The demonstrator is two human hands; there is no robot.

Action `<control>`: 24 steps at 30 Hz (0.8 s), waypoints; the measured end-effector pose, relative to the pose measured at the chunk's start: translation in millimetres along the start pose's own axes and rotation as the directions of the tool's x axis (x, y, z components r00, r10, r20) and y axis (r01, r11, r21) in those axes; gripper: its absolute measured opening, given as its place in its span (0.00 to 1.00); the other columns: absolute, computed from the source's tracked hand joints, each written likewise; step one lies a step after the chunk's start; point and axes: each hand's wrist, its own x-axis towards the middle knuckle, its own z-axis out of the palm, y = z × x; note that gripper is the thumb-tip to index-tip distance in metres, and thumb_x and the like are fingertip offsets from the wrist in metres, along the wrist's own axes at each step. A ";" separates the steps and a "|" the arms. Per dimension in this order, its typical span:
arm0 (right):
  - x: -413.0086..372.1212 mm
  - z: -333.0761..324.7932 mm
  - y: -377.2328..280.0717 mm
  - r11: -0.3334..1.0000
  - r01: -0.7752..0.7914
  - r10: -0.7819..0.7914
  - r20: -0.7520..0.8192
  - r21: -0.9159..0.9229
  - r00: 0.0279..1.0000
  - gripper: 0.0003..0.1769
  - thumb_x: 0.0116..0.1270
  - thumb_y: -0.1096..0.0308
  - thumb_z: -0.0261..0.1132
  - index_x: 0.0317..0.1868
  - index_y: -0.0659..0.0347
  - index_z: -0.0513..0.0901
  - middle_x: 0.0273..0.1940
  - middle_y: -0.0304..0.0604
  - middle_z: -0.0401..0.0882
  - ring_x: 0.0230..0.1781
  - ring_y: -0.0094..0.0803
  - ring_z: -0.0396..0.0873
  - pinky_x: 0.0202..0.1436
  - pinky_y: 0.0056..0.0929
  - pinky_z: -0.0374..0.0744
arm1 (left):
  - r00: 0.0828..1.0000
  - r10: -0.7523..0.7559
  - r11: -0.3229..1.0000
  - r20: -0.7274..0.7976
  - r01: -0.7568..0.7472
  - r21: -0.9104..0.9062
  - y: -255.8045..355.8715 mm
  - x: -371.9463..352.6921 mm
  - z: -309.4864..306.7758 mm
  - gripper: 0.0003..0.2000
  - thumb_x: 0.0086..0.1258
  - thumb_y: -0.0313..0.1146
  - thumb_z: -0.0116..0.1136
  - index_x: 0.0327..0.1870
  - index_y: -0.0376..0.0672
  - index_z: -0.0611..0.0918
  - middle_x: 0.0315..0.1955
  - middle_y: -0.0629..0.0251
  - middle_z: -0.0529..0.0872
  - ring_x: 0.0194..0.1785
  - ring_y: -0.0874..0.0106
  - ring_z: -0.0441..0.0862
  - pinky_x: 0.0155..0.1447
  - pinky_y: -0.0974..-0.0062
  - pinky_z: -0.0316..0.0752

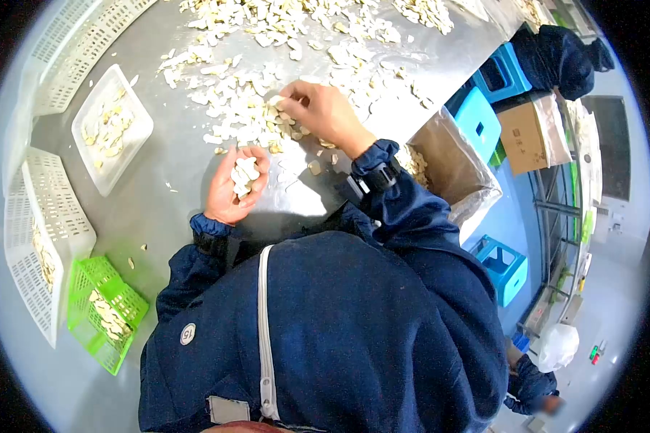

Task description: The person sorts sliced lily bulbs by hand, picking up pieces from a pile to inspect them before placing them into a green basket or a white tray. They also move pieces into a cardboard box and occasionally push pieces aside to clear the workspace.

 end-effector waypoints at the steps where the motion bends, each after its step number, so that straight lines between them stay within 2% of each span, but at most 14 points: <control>1: -2.1 3.3 -0.1 0.981 0.004 -0.026 0.112 0.196 0.993 0.15 0.77 0.54 0.67 0.50 0.55 0.91 0.42 0.44 0.92 0.42 0.44 0.89 0.48 0.39 0.85 | 0.998 0.014 1.000 -0.068 -0.013 0.024 1.5 -0.5 10.2 0.23 0.90 0.52 0.41 0.59 0.39 0.79 0.45 0.57 0.85 0.36 0.73 0.81 0.20 0.84 0.68; 2: -5.3 6.9 -1.8 0.923 -0.015 -0.074 0.214 0.384 0.974 0.15 0.77 0.54 0.68 0.50 0.56 0.91 0.42 0.44 0.92 0.42 0.43 0.89 0.48 0.38 0.85 | 0.990 0.030 0.999 -0.135 -0.024 0.048 1.5 -1.3 23.0 0.24 0.90 0.53 0.40 0.61 0.38 0.79 0.44 0.57 0.84 0.35 0.74 0.80 0.20 0.84 0.68; 3: -8.7 4.5 -18.8 0.929 0.011 -0.099 0.222 0.369 0.970 0.14 0.74 0.58 0.71 0.52 0.56 0.91 0.45 0.42 0.92 0.46 0.42 0.89 0.52 0.37 0.84 | 0.979 0.050 0.997 -0.200 -0.036 0.073 1.3 -1.3 30.5 0.25 0.91 0.53 0.40 0.62 0.37 0.78 0.44 0.58 0.83 0.35 0.75 0.79 0.19 0.85 0.68; 4: -7.1 6.6 -19.1 0.953 0.282 -0.294 0.100 0.114 0.951 0.14 0.72 0.59 0.72 0.52 0.56 0.91 0.48 0.41 0.92 0.48 0.42 0.88 0.53 0.37 0.84 | 0.981 0.046 0.997 -0.189 -0.033 0.072 0.6 -1.4 27.7 0.24 0.90 0.52 0.41 0.62 0.38 0.78 0.44 0.58 0.83 0.35 0.75 0.79 0.19 0.85 0.68; 5: -5.2 9.3 -17.4 0.850 0.497 -0.499 0.036 -0.174 0.866 0.14 0.70 0.60 0.73 0.52 0.55 0.91 0.50 0.40 0.91 0.51 0.41 0.87 0.55 0.37 0.84 | 0.983 0.044 0.997 -0.178 -0.032 0.070 -0.6 -2.2 21.5 0.23 0.90 0.51 0.42 0.61 0.38 0.77 0.44 0.58 0.83 0.35 0.75 0.79 0.19 0.85 0.68; 6: -2.6 12.0 -14.0 0.635 0.625 -0.687 0.039 -0.454 0.726 0.14 0.69 0.62 0.73 0.52 0.55 0.92 0.52 0.40 0.91 0.53 0.41 0.87 0.57 0.37 0.83 | 0.985 0.044 0.997 -0.166 -0.033 0.069 -0.9 -2.6 15.4 0.22 0.90 0.50 0.42 0.61 0.38 0.77 0.44 0.58 0.82 0.35 0.76 0.79 0.19 0.85 0.68; 7: -0.3 19.5 -5.4 0.731 0.575 -0.592 0.078 -0.368 0.802 0.15 0.64 0.65 0.73 0.51 0.51 0.92 0.54 0.39 0.89 0.57 0.40 0.85 0.61 0.38 0.82 | 0.992 0.037 0.997 -0.118 -0.030 0.065 -0.5 -3.2 9.6 0.20 0.90 0.49 0.44 0.60 0.39 0.77 0.44 0.58 0.82 0.36 0.75 0.79 0.20 0.85 0.67; 10: -11.5 10.6 8.6 0.816 0.552 -0.540 0.116 -0.169 0.834 0.13 0.62 0.67 0.72 0.49 0.51 0.92 0.50 0.39 0.90 0.53 0.43 0.86 0.60 0.39 0.83 | 0.999 0.026 0.998 -0.041 -0.024 0.059 -0.1 -6.7 2.0 0.15 0.87 0.44 0.49 0.57 0.40 0.77 0.45 0.59 0.82 0.37 0.76 0.79 0.21 0.86 0.66; 11: -13.7 5.9 19.0 0.831 0.518 -0.513 0.080 -0.205 0.855 0.11 0.63 0.69 0.71 0.46 0.53 0.91 0.47 0.40 0.90 0.50 0.46 0.86 0.57 0.41 0.83 | 0.998 0.026 0.997 -0.053 -0.022 0.067 0.9 -7.0 5.6 0.14 0.87 0.43 0.50 0.56 0.40 0.77 0.45 0.59 0.81 0.36 0.77 0.78 0.21 0.86 0.66; 14: -25.3 -14.8 22.0 0.933 0.250 -0.261 -0.006 -0.259 0.965 0.10 0.63 0.71 0.69 0.45 0.54 0.91 0.45 0.41 0.90 0.47 0.48 0.86 0.54 0.43 0.84 | 0.998 0.012 0.997 -0.056 -0.008 0.082 0.9 -4.3 8.4 0.13 0.86 0.41 0.53 0.55 0.40 0.77 0.45 0.59 0.80 0.35 0.78 0.77 0.21 0.87 0.66; 15: -26.4 -16.7 23.3 0.927 0.218 -0.243 -0.045 -0.306 0.969 0.11 0.65 0.71 0.69 0.47 0.53 0.90 0.45 0.44 0.90 0.47 0.49 0.86 0.53 0.44 0.84 | 0.998 0.008 0.996 -0.055 -0.003 0.085 0.9 -3.9 8.5 0.12 0.85 0.41 0.53 0.55 0.40 0.77 0.45 0.59 0.80 0.35 0.79 0.77 0.21 0.88 0.66; 19: -29.6 -1.6 7.0 0.875 0.316 -0.364 -0.068 -0.367 0.929 0.15 0.69 0.65 0.70 0.55 0.50 0.89 0.47 0.46 0.89 0.48 0.49 0.86 0.54 0.43 0.84 | 0.998 0.002 0.995 -0.056 0.003 0.095 1.5 -3.9 9.5 0.12 0.84 0.41 0.54 0.55 0.41 0.77 0.45 0.59 0.80 0.34 0.79 0.76 0.21 0.87 0.66; 22: -29.0 12.5 11.5 0.915 0.276 -0.302 -0.043 -0.294 0.952 0.15 0.71 0.64 0.69 0.56 0.51 0.89 0.46 0.46 0.89 0.48 0.49 0.87 0.53 0.43 0.85 | 0.999 0.017 0.995 -0.050 -0.012 0.102 2.2 -6.4 8.1 0.12 0.84 0.40 0.54 0.55 0.41 0.77 0.45 0.60 0.80 0.34 0.80 0.75 0.21 0.87 0.65; 24: -27.2 10.3 19.3 0.936 0.144 -0.185 -0.097 -0.322 0.978 0.14 0.74 0.63 0.65 0.58 0.51 0.88 0.44 0.47 0.90 0.45 0.49 0.88 0.49 0.44 0.86 | 0.998 0.026 0.994 -0.058 -0.020 0.103 2.4 -7.2 9.3 0.12 0.84 0.40 0.54 0.55 0.41 0.77 0.45 0.60 0.80 0.34 0.80 0.75 0.21 0.87 0.65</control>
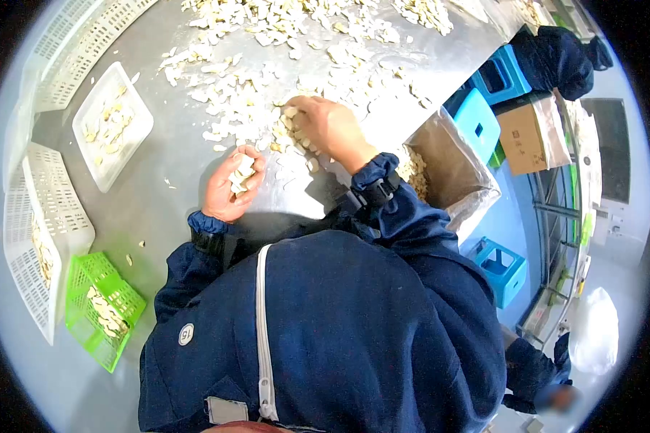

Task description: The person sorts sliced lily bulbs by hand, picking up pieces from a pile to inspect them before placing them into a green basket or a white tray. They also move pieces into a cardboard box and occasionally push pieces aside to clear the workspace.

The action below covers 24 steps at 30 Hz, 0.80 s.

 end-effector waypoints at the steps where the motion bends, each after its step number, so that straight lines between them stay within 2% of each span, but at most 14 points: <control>1: -2.2 -4.1 5.1 0.999 -0.046 0.045 -0.019 -0.018 0.999 0.14 0.75 0.63 0.65 0.58 0.51 0.88 0.44 0.47 0.90 0.45 0.49 0.88 0.48 0.44 0.86 | 1.000 0.000 1.000 -0.007 0.000 0.002 -0.1 -0.4 0.0 0.12 0.84 0.40 0.54 0.55 0.41 0.77 0.45 0.60 0.80 0.34 0.80 0.75 0.21 0.87 0.65; 3: -8.0 -18.1 6.5 0.991 -0.118 0.114 -0.072 -0.064 0.991 0.14 0.76 0.64 0.64 0.57 0.51 0.89 0.43 0.47 0.90 0.44 0.49 0.88 0.48 0.45 0.86 | 1.000 -0.007 1.000 -0.014 0.007 0.006 -0.6 0.8 0.2 0.12 0.84 0.40 0.54 0.55 0.41 0.77 0.45 0.60 0.80 0.33 0.80 0.75 0.21 0.87 0.65; 7: -20.9 -29.4 9.1 0.989 -0.130 0.125 -0.063 -0.075 0.990 0.12 0.75 0.64 0.65 0.53 0.51 0.91 0.43 0.45 0.90 0.45 0.48 0.88 0.48 0.43 0.86 | 1.000 -0.014 1.000 -0.008 0.014 0.004 -1.8 3.0 -0.4 0.12 0.84 0.40 0.54 0.55 0.41 0.77 0.45 0.60 0.80 0.33 0.80 0.75 0.21 0.87 0.65; 11: -10.0 -7.9 10.0 0.993 0.067 -0.078 -0.111 -0.100 0.991 0.12 0.71 0.68 0.67 0.52 0.49 0.92 0.44 0.41 0.89 0.47 0.44 0.86 0.51 0.40 0.85 | 1.000 -0.014 1.000 -0.009 0.014 0.006 -1.2 2.6 0.4 0.12 0.84 0.40 0.54 0.54 0.40 0.77 0.45 0.59 0.81 0.33 0.80 0.75 0.20 0.87 0.64; 14: 4.4 0.8 4.3 0.976 0.142 -0.150 -0.033 -0.164 0.988 0.12 0.71 0.68 0.67 0.52 0.49 0.91 0.45 0.40 0.89 0.47 0.44 0.85 0.52 0.39 0.85 | 1.000 -0.009 1.000 -0.028 0.009 0.004 -0.2 0.1 2.0 0.12 0.83 0.39 0.54 0.54 0.40 0.78 0.45 0.59 0.81 0.32 0.80 0.75 0.20 0.87 0.64; 18: 11.8 7.6 12.0 0.982 0.048 -0.055 -0.035 -0.183 0.998 0.12 0.72 0.65 0.66 0.52 0.49 0.91 0.44 0.40 0.88 0.49 0.45 0.85 0.54 0.40 0.84 | 1.000 0.014 1.000 -0.006 -0.014 0.005 -1.5 0.5 0.7 0.13 0.83 0.40 0.54 0.54 0.40 0.79 0.45 0.60 0.82 0.33 0.80 0.76 0.20 0.87 0.64; 19: 12.9 4.1 12.2 0.982 0.058 -0.062 -0.015 -0.180 0.998 0.11 0.73 0.62 0.66 0.52 0.49 0.91 0.44 0.42 0.88 0.49 0.46 0.86 0.53 0.42 0.84 | 1.000 0.000 1.000 0.006 0.000 -0.005 -1.5 -0.5 -1.8 0.13 0.83 0.39 0.54 0.55 0.39 0.79 0.44 0.61 0.83 0.35 0.80 0.77 0.21 0.87 0.65; 20: 13.1 0.8 7.0 0.992 0.061 -0.063 -0.007 -0.111 0.998 0.11 0.74 0.61 0.66 0.52 0.49 0.91 0.46 0.44 0.89 0.48 0.47 0.86 0.53 0.43 0.84 | 0.999 -0.036 0.998 0.019 0.037 -0.045 0.0 -1.6 -2.3 0.13 0.83 0.39 0.53 0.55 0.39 0.79 0.45 0.60 0.82 0.35 0.80 0.78 0.21 0.87 0.66; 21: 13.3 -3.1 -0.1 0.998 0.060 -0.060 0.010 -0.019 0.998 0.11 0.74 0.59 0.68 0.52 0.50 0.90 0.46 0.44 0.89 0.49 0.48 0.86 0.52 0.43 0.84 | 1.000 -0.022 1.000 0.023 0.022 -0.007 -1.5 0.1 -3.3 0.13 0.83 0.39 0.53 0.55 0.39 0.79 0.45 0.60 0.82 0.35 0.79 0.78 0.22 0.87 0.66; 24: 14.2 -1.3 -9.4 0.989 0.115 -0.111 0.049 -0.092 0.993 0.13 0.73 0.59 0.70 0.52 0.55 0.89 0.44 0.45 0.89 0.46 0.47 0.87 0.49 0.42 0.85 | 1.000 -0.011 1.000 0.026 0.011 0.015 -1.9 0.3 -0.2 0.13 0.83 0.39 0.53 0.55 0.38 0.79 0.45 0.59 0.81 0.35 0.78 0.77 0.23 0.86 0.67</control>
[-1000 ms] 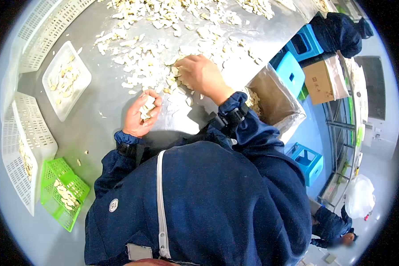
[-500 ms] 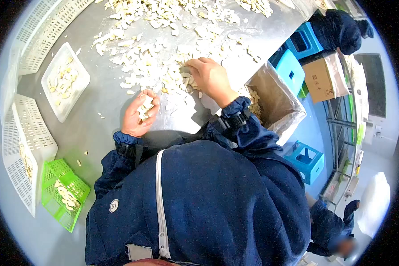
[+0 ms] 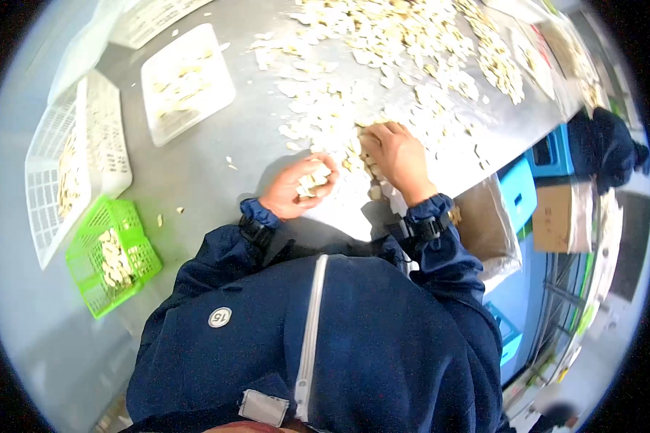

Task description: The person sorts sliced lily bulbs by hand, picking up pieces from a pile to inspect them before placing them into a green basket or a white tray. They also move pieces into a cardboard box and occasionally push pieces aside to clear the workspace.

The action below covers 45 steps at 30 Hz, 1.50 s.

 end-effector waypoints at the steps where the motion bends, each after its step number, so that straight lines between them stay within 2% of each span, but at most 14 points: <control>1: 1.7 -0.3 -1.4 1.000 -0.018 0.017 0.027 0.016 0.999 0.14 0.72 0.59 0.70 0.52 0.56 0.89 0.43 0.46 0.89 0.44 0.48 0.87 0.48 0.42 0.84 | 1.000 -0.005 1.000 0.012 0.005 -0.009 0.5 0.6 1.1 0.13 0.83 0.40 0.53 0.55 0.38 0.79 0.45 0.59 0.81 0.34 0.77 0.77 0.23 0.86 0.67; 6: 14.3 -15.1 -15.8 0.990 -0.137 0.131 0.202 0.019 0.971 0.15 0.70 0.58 0.72 0.51 0.57 0.88 0.38 0.48 0.88 0.36 0.49 0.87 0.42 0.44 0.84 | 0.999 0.024 1.000 0.022 -0.024 -0.002 2.9 -1.9 1.4 0.13 0.83 0.39 0.53 0.54 0.38 0.79 0.44 0.59 0.82 0.34 0.76 0.78 0.24 0.83 0.66; 12: 75.3 -17.4 -39.0 0.986 0.102 -0.148 0.421 0.130 0.895 0.17 0.70 0.57 0.72 0.42 0.65 0.87 0.31 0.55 0.84 0.30 0.43 0.83 0.37 0.41 0.78 | 0.999 0.012 1.000 0.048 -0.012 0.001 1.7 -1.5 -2.0 0.13 0.85 0.39 0.51 0.54 0.38 0.80 0.43 0.59 0.83 0.35 0.75 0.79 0.26 0.82 0.67; 13: 87.8 -24.1 -67.8 0.982 0.013 -0.088 0.399 0.187 0.913 0.16 0.75 0.59 0.70 0.47 0.66 0.87 0.33 0.52 0.85 0.30 0.34 0.82 0.36 0.36 0.77 | 0.999 0.010 1.000 0.047 -0.011 0.021 2.2 -2.4 -2.1 0.13 0.85 0.39 0.51 0.54 0.38 0.80 0.43 0.59 0.83 0.36 0.75 0.79 0.26 0.82 0.68; 15: 100.5 -18.4 -94.3 0.707 -0.027 -0.165 0.202 0.707 0.965 0.23 0.81 0.66 0.68 0.72 0.63 0.80 0.46 0.39 0.90 0.41 0.24 0.85 0.46 0.28 0.82 | 0.998 0.061 0.970 -0.035 -0.051 0.240 6.0 -5.0 11.1 0.15 0.86 0.41 0.49 0.56 0.39 0.80 0.42 0.60 0.82 0.37 0.75 0.79 0.28 0.82 0.68; 18: 107.4 -23.8 -116.1 0.595 0.201 -0.242 -0.066 0.778 0.968 0.26 0.81 0.66 0.68 0.75 0.62 0.77 0.48 0.40 0.90 0.45 0.24 0.85 0.52 0.27 0.83 | 1.000 0.008 1.000 0.001 -0.008 0.002 2.7 -3.4 2.1 0.14 0.85 0.40 0.51 0.56 0.38 0.79 0.42 0.60 0.82 0.34 0.75 0.79 0.23 0.85 0.65; 22: 72.6 -42.5 -78.8 0.898 -0.017 -0.095 0.231 0.440 0.968 0.18 0.80 0.59 0.69 0.61 0.63 0.87 0.42 0.43 0.91 0.40 0.27 0.87 0.45 0.28 0.84 | 0.999 0.012 1.000 0.045 -0.014 0.023 0.9 0.8 -3.4 0.14 0.84 0.40 0.52 0.56 0.37 0.78 0.44 0.59 0.83 0.34 0.75 0.80 0.22 0.85 0.66; 24: 33.0 -44.6 -47.9 0.852 -0.320 0.091 0.483 0.416 0.871 0.15 0.80 0.58 0.69 0.53 0.62 0.89 0.35 0.40 0.90 0.35 0.24 0.85 0.40 0.29 0.82 | 1.000 -0.002 0.999 0.011 0.002 -0.048 2.9 -3.5 4.5 0.13 0.83 0.40 0.54 0.54 0.38 0.79 0.43 0.60 0.82 0.33 0.76 0.79 0.21 0.84 0.66; 26: -11.8 -50.0 -20.8 0.711 -0.439 -0.014 0.635 0.549 0.772 0.14 0.78 0.59 0.70 0.53 0.61 0.89 0.35 0.40 0.89 0.35 0.23 0.85 0.41 0.29 0.82 | 0.999 -0.004 1.000 0.033 0.005 -0.006 0.5 -0.5 -4.7 0.13 0.83 0.40 0.54 0.54 0.38 0.79 0.43 0.60 0.81 0.34 0.77 0.78 0.21 0.86 0.66; 30: -65.9 -55.4 -4.2 0.876 -0.300 -0.009 0.635 0.377 0.772 0.10 0.74 0.66 0.71 0.52 0.55 0.90 0.40 0.38 0.91 0.41 0.30 0.87 0.50 0.28 0.82 | 0.999 -0.033 0.999 -0.001 0.033 -0.002 3.5 0.0 0.6 0.12 0.83 0.40 0.55 0.54 0.39 0.78 0.44 0.61 0.81 0.32 0.80 0.76 0.22 0.87 0.66; 31: -69.2 -55.7 0.3 0.827 -0.469 0.171 0.657 0.309 0.734 0.10 0.74 0.65 0.71 0.51 0.57 0.90 0.40 0.41 0.91 0.39 0.32 0.87 0.48 0.30 0.83 | 0.999 -0.044 0.999 0.004 0.044 -0.002 2.7 0.9 -0.1 0.12 0.83 0.40 0.55 0.54 0.39 0.78 0.44 0.61 0.81 0.32 0.80 0.75 0.22 0.87 0.66; 35: -57.5 -49.7 18.2 0.884 -0.432 0.398 0.195 0.181 0.896 0.12 0.74 0.63 0.68 0.51 0.58 0.92 0.41 0.49 0.92 0.40 0.42 0.90 0.47 0.35 0.85 | 0.999 -0.051 0.999 -0.009 0.051 0.010 4.5 -0.9 0.0 0.12 0.83 0.40 0.54 0.55 0.41 0.78 0.44 0.62 0.81 0.32 0.81 0.74 0.22 0.87 0.65; 39: -32.2 -25.5 12.2 0.994 -0.070 0.071 -0.008 0.081 0.997 0.10 0.70 0.64 0.70 0.49 0.55 0.92 0.44 0.45 0.88 0.48 0.49 0.85 0.53 0.43 0.83 | 0.999 -0.028 0.999 -0.042 0.029 0.032 5.1 -2.3 2.8 0.14 0.84 0.42 0.52 0.54 0.38 0.78 0.41 0.61 0.81 0.32 0.80 0.75 0.23 0.85 0.65; 45: -25.2 -19.1 17.7 0.991 -0.030 0.023 -0.059 -0.129 0.998 0.07 0.69 0.66 0.71 0.44 0.55 0.90 0.43 0.43 0.87 0.49 0.47 0.83 0.53 0.42 0.82 | 1.000 -0.024 1.000 0.004 0.024 0.004 3.4 -2.8 -3.6 0.12 0.83 0.40 0.54 0.55 0.41 0.79 0.44 0.62 0.82 0.31 0.81 0.74 0.22 0.86 0.65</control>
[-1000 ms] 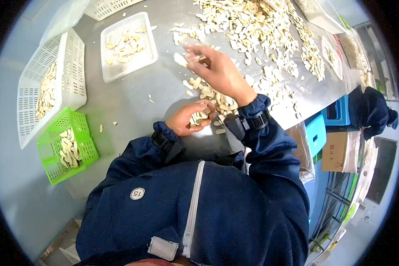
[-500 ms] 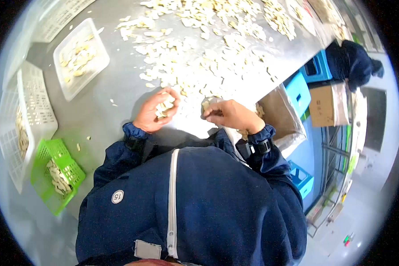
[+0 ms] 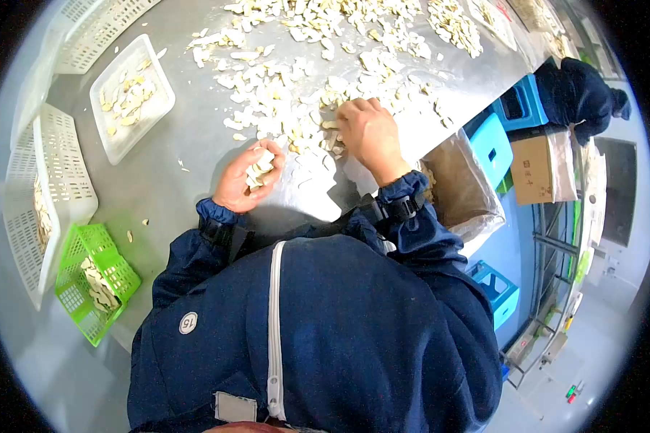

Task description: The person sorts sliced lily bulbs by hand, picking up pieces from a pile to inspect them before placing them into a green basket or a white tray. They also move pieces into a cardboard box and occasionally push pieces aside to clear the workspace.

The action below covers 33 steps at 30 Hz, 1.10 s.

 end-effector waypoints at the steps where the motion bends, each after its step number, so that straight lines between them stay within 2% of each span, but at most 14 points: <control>1: -2.1 -0.3 2.4 0.998 -0.026 0.023 -0.050 -0.061 0.998 0.07 0.69 0.66 0.71 0.45 0.55 0.90 0.44 0.43 0.88 0.49 0.47 0.83 0.53 0.42 0.82 | 1.000 0.007 1.000 -0.011 -0.007 0.009 -0.3 0.3 1.3 0.12 0.83 0.40 0.54 0.55 0.41 0.79 0.44 0.62 0.82 0.31 0.81 0.74 0.22 0.86 0.65; 2: -2.8 2.3 5.6 0.998 -0.015 0.008 -0.121 -0.062 0.993 0.08 0.69 0.65 0.71 0.46 0.54 0.91 0.44 0.44 0.88 0.48 0.47 0.84 0.52 0.42 0.83 | 1.000 0.015 1.000 -0.020 -0.015 0.018 0.0 1.0 3.1 0.12 0.83 0.40 0.54 0.55 0.41 0.79 0.44 0.61 0.82 0.32 0.81 0.74 0.22 0.86 0.65; 5: -1.8 -0.1 -11.3 0.978 -0.068 0.067 0.011 0.199 0.998 0.09 0.69 0.65 0.71 0.48 0.53 0.91 0.45 0.44 0.89 0.46 0.47 0.85 0.52 0.42 0.83 | 0.999 0.020 1.000 -0.042 -0.019 0.016 -1.3 2.7 6.3 0.12 0.83 0.40 0.53 0.54 0.41 0.79 0.44 0.61 0.82 0.31 0.80 0.74 0.21 0.86 0.65; 6: -2.1 3.7 -20.5 0.976 -0.043 0.042 0.010 0.212 0.999 0.09 0.68 0.65 0.72 0.47 0.53 0.91 0.44 0.44 0.89 0.46 0.47 0.85 0.51 0.43 0.84 | 0.999 0.020 1.000 -0.049 -0.020 0.013 -0.8 2.4 6.5 0.12 0.83 0.40 0.53 0.54 0.41 0.79 0.44 0.61 0.82 0.31 0.80 0.74 0.21 0.86 0.65; 7: 0.0 8.0 -28.6 0.978 0.056 -0.049 -0.039 0.203 0.998 0.08 0.68 0.64 0.72 0.46 0.53 0.91 0.43 0.45 0.89 0.46 0.48 0.85 0.51 0.43 0.84 | 0.999 0.018 1.000 -0.039 -0.017 0.017 0.2 2.2 6.4 0.13 0.84 0.41 0.53 0.54 0.40 0.78 0.44 0.61 0.82 0.32 0.80 0.75 0.22 0.86 0.65; 9: 1.7 17.1 -35.2 0.977 0.048 -0.050 0.003 0.206 0.999 0.09 0.69 0.64 0.71 0.47 0.53 0.90 0.42 0.45 0.89 0.45 0.48 0.86 0.51 0.43 0.84 | 1.000 0.017 1.000 -0.019 -0.017 0.022 1.4 1.5 5.7 0.14 0.84 0.42 0.52 0.53 0.38 0.78 0.43 0.60 0.82 0.34 0.78 0.76 0.23 0.85 0.66; 15: 4.6 7.2 -8.5 0.984 -0.139 0.141 -0.008 0.108 0.990 0.11 0.72 0.66 0.68 0.52 0.54 0.89 0.41 0.46 0.89 0.45 0.49 0.86 0.50 0.43 0.84 | 0.999 0.026 0.999 -0.031 -0.025 0.026 -0.6 1.6 5.4 0.12 0.83 0.41 0.53 0.54 0.42 0.79 0.43 0.61 0.82 0.31 0.81 0.74 0.21 0.86 0.64; 16: 2.3 4.7 -5.2 0.984 -0.147 0.155 -0.083 0.097 0.984 0.12 0.72 0.68 0.68 0.53 0.55 0.89 0.44 0.48 0.89 0.47 0.49 0.86 0.51 0.44 0.84 | 0.999 0.028 0.999 -0.031 -0.027 0.027 -1.2 2.4 5.7 0.12 0.83 0.41 0.53 0.53 0.42 0.79 0.43 0.62 0.81 0.30 0.81 0.74 0.21 0.86 0.64; 19: -8.1 -8.6 -5.1 0.994 -0.105 0.109 -0.153 0.028 0.982 0.13 0.71 0.69 0.68 0.54 0.56 0.89 0.49 0.48 0.88 0.50 0.50 0.85 0.53 0.44 0.84 | 0.999 0.029 0.999 -0.042 -0.028 0.032 -1.1 2.7 6.4 0.12 0.84 0.41 0.53 0.53 0.42 0.79 0.43 0.62 0.81 0.30 0.81 0.73 0.21 0.87 0.63; 20: -15.5 -5.9 -1.3 0.981 -0.141 0.147 -0.039 0.136 0.988 0.14 0.69 0.69 0.70 0.55 0.55 0.90 0.52 0.47 0.87 0.51 0.49 0.84 0.55 0.44 0.83 | 0.999 0.027 0.999 -0.048 -0.025 0.032 -0.7 2.2 7.2 0.12 0.84 0.41 0.52 0.53 0.42 0.79 0.42 0.62 0.81 0.30 0.82 0.73 0.21 0.87 0.63; 23: -24.0 -8.2 -15.0 0.983 -0.036 0.038 -0.004 0.182 0.999 0.15 0.68 0.68 0.70 0.55 0.54 0.90 0.50 0.46 0.87 0.50 0.49 0.83 0.56 0.43 0.83 | 0.999 0.016 1.000 -0.035 -0.015 0.027 0.3 2.3 6.1 0.12 0.85 0.42 0.52 0.52 0.42 0.79 0.42 0.62 0.81 0.29 0.82 0.73 0.20 0.87 0.63; 27: -16.8 1.7 -11.5 0.994 -0.065 0.070 -0.060 0.084 0.996 0.12 0.67 0.67 0.72 0.51 0.53 0.91 0.47 0.44 0.87 0.49 0.47 0.83 0.56 0.43 0.82 | 0.999 0.028 0.999 -0.022 -0.027 0.023 -0.5 2.1 4.8 0.12 0.85 0.41 0.52 0.52 0.42 0.79 0.42 0.62 0.80 0.30 0.82 0.73 0.20 0.87 0.63; 30: -8.7 -0.7 -22.7 1.000 -0.019 0.019 -0.015 0.007 1.000 0.10 0.65 0.66 0.73 0.47 0.54 0.91 0.46 0.44 0.87 0.49 0.47 0.83 0.56 0.43 0.81 | 0.998 0.032 0.999 -0.056 -0.030 0.031 -0.6 1.7 7.8 0.11 0.85 0.41 0.52 0.52 0.43 0.79 0.43 0.62 0.81 0.30 0.81 0.73 0.20 0.87 0.64; 33: -4.9 6.6 -20.1 0.997 -0.007 0.004 0.039 0.072 0.999 0.09 0.65 0.67 0.74 0.46 0.53 0.90 0.44 0.43 0.87 0.49 0.46 0.83 0.55 0.43 0.82 | 0.997 0.025 0.999 -0.071 -0.023 0.031 -1.0 0.8 7.1 0.12 0.85 0.41 0.52 0.53 0.43 0.79 0.43 0.61 0.81 0.30 0.81 0.74 0.20 0.86 0.64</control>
